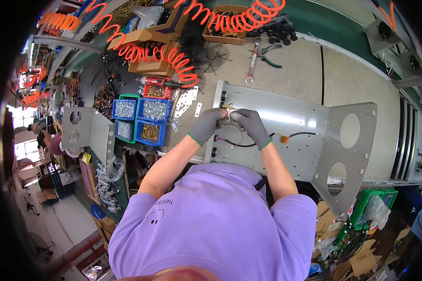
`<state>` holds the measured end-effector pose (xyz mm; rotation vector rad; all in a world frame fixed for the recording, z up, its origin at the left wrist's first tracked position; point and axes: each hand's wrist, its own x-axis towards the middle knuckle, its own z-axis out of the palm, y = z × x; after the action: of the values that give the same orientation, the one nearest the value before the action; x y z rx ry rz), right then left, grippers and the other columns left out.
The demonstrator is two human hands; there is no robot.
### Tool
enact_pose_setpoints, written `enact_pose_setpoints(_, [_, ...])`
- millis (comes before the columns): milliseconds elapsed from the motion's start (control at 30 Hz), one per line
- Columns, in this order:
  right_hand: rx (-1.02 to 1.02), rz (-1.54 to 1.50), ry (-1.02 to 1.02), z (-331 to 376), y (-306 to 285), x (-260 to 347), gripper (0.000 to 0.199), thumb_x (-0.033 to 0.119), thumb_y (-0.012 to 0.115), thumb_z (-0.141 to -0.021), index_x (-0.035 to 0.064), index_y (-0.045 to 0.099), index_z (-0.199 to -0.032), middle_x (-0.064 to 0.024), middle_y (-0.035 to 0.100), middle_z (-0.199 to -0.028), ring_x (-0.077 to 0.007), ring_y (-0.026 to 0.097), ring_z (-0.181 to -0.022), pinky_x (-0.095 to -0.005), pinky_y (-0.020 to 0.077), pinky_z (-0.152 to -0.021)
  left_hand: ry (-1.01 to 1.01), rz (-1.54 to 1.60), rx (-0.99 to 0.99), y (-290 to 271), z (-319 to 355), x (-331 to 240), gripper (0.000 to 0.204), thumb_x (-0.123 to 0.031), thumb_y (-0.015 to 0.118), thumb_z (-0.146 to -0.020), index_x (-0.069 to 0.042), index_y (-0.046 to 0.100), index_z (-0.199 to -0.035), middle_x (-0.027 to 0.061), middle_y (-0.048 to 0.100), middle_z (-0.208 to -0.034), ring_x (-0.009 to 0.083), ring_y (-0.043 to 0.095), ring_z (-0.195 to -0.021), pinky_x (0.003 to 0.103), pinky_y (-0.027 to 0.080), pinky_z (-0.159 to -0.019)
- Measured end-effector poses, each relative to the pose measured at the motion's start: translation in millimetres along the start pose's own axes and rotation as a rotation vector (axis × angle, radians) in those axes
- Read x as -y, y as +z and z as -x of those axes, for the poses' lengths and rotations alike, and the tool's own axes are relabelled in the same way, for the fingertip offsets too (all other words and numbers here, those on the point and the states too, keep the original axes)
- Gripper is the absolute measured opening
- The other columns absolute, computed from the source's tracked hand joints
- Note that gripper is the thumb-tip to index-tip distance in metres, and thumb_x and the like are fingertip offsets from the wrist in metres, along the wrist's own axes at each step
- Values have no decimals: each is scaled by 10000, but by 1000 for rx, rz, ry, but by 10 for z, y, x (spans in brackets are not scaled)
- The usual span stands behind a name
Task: Assembling and wiring components onto a solar equipment panel using hand tools and pneumatic drivers.
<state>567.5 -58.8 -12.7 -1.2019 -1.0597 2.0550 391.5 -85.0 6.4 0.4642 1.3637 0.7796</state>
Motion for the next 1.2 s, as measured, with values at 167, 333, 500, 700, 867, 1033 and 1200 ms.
enact_pose_setpoints(167, [-70, 153, 97, -9, -47, 109, 225, 228, 630, -813, 11, 648, -870, 21, 500, -606, -47, 391, -488, -209, 303, -433, 79, -50, 22, 42, -77, 46, 163, -214, 611, -826, -51, 626, -831, -33, 507, -644, 65, 437, -569, 216, 344, -525])
enact_pose_setpoints(333, [-115, 236, 34, -115, -93, 63, 210, 205, 626, -794, 0, 662, -825, 2, 545, -611, -91, 451, -515, -259, 386, -482, 54, -140, -47, 40, -154, 94, 231, -204, 601, -835, 0, 627, -940, -28, 534, -692, 60, 454, -595, 213, 372, -544])
enact_pose_setpoints(500, [-342, 461, -66, -466, -214, -247, 258, 247, 634, -727, -6, 668, -765, -86, 629, -644, -182, 562, -566, -313, 452, -565, 319, -130, -234, 3, 16, 7, 275, -169, 589, -838, 15, 615, -1041, 25, 575, -800, 85, 498, -651, 217, 419, -594])
enact_pose_setpoints(700, [-470, 762, -16, -631, -82, -248, 328, 339, 593, -687, 43, 692, -787, -156, 657, -745, -307, 634, -727, -377, 483, -654, 273, -23, -257, -346, 313, 31, 319, -154, 568, -856, 15, 579, -1126, 24, 563, -867, 71, 489, -650, 210, 415, -625])
enact_pose_setpoints(867, [-486, 788, 55, -765, -13, -248, 340, 361, 593, -674, 49, 695, -761, -165, 654, -747, -314, 636, -742, -391, 486, -679, 263, 66, -288, -545, 436, 198, 291, -145, 564, -863, 9, 588, -1109, 23, 550, -829, 82, 489, -638, 221, 431, -638])
enact_pose_setpoints(1033, [-419, 909, 141, -882, 125, -41, 359, 380, 585, -668, 44, 690, -740, -184, 649, -747, -333, 632, -747, -401, 483, -685, 237, 113, -322, -703, 526, 343, 281, -133, 565, -861, 2, 595, -1106, 24, 553, -813, 77, 486, -612, 222, 439, -630])
enact_pose_setpoints(1200, [-407, 1053, 88, -1033, 305, -81, 397, 387, 583, -661, 14, 682, -757, -232, 637, -782, -374, 622, -776, -426, 474, -702, 267, 174, -397, -900, 691, 542, 280, -129, 566, -842, 22, 598, -1077, 43, 571, -826, 72, 479, -613, 213, 412, -586])
